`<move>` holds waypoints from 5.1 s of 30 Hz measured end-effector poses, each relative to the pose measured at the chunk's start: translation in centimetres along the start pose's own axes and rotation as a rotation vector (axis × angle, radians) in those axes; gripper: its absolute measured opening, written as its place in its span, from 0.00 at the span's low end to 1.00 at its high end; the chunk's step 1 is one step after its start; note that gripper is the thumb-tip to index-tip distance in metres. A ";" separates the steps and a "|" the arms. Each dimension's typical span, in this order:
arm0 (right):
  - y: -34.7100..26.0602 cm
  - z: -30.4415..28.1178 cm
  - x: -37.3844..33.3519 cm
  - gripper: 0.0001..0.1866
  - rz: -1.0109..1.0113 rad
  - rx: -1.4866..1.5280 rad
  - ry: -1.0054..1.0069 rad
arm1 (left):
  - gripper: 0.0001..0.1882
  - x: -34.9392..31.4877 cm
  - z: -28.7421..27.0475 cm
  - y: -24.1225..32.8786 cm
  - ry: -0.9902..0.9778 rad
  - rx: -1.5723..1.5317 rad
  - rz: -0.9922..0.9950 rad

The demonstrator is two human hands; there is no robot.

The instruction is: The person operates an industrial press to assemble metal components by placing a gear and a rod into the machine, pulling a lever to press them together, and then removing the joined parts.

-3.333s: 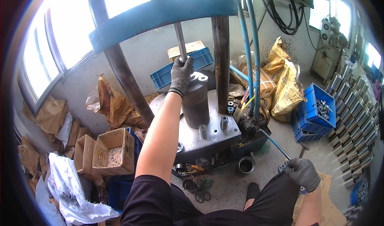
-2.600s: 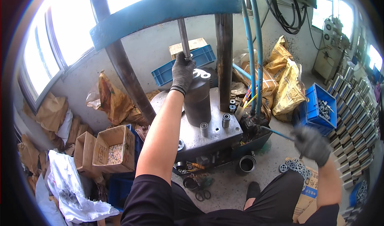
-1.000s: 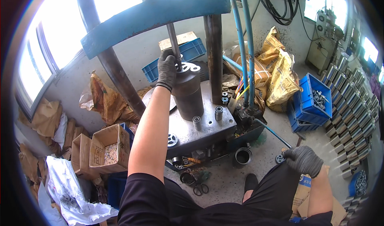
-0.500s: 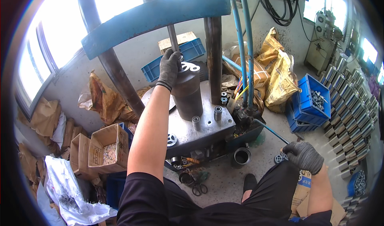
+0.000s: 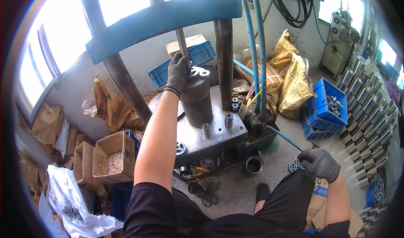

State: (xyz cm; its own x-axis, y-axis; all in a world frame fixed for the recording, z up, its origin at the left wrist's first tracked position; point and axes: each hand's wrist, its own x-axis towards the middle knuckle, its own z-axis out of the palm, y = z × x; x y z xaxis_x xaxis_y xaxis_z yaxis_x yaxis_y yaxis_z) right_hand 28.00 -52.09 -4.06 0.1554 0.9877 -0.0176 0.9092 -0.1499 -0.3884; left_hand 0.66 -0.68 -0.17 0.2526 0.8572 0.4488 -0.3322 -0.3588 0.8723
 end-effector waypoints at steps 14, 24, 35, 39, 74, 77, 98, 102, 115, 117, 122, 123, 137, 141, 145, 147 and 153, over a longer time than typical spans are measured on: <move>-0.4 -0.2 0.5 0.13 0.001 0.039 0.168 | 0.09 0.1 -0.5 -0.1 -0.043 0.006 -0.029; -0.8 -7.8 15.4 0.07 -0.311 -0.281 0.933 | 0.07 -0.3 0.5 0.5 0.015 0.052 -0.003; -1.4 -11.3 23.0 0.21 0.001 -0.373 0.764 | 0.18 0.0 -0.6 -0.2 0.436 0.288 0.208; -0.6 -11.2 23.1 0.16 0.020 -0.347 0.749 | 0.20 -0.1 -0.5 -0.4 0.473 0.363 0.222; -5.4 0.0 2.3 0.13 -0.695 -0.404 0.504 | 0.07 -24.4 -1.8 -10.4 0.004 0.961 0.280; -8.2 2.7 3.7 0.16 -0.770 -0.243 0.544 | 0.07 -24.8 -1.8 -9.5 0.019 0.932 0.327; -11.6 16.2 14.3 0.20 -0.604 0.445 0.358 | 0.31 -32.4 0.7 -6.9 -0.351 -0.199 -0.431; -10.6 15.7 14.0 0.20 -0.591 0.499 0.341 | 0.29 -31.3 0.8 -3.9 -0.423 -0.090 -0.394; -9.3 13.7 15.8 0.18 -0.394 0.628 0.594 | 0.21 -3.5 2.0 4.4 0.123 0.315 -0.015; -10.2 13.8 16.2 0.16 -0.424 0.617 0.626 | 0.22 -0.8 1.0 3.6 0.098 0.406 -0.037; -10.5 14.3 16.6 0.17 -0.404 0.695 0.618 | 0.22 -0.4 1.1 0.0 0.051 0.656 0.030; -10.4 14.6 16.7 0.17 -0.402 0.693 0.617 | 0.22 -0.3 0.9 -0.3 0.051 0.653 0.027; -14.2 9.1 25.3 0.13 -0.409 0.569 0.592 | 0.14 -1.5 0.9 0.9 0.178 0.828 0.076; -17.3 6.8 31.7 0.14 -0.431 0.542 0.629 | 0.15 -2.3 0.6 1.5 0.186 0.854 0.050; -17.2 5.7 38.2 0.15 -0.451 0.363 0.842 | 0.15 -1.9 2.0 1.9 0.159 0.856 0.052; -17.6 5.7 39.6 0.15 -0.402 0.326 0.835 | 0.15 -2.1 1.9 1.9 0.164 0.835 0.045; -18.7 6.2 39.6 0.18 -0.291 0.156 0.625 | 0.16 -2.4 0.9 1.7 0.176 0.770 0.073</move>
State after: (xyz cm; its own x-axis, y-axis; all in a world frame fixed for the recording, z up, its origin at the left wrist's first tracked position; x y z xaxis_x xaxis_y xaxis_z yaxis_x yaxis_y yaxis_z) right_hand 14.76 -9.89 -3.21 0.1497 0.7693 0.6210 0.8889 0.1704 -0.4253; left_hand 0.36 -3.68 0.38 0.0857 0.8444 0.5289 0.3959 -0.5160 0.7596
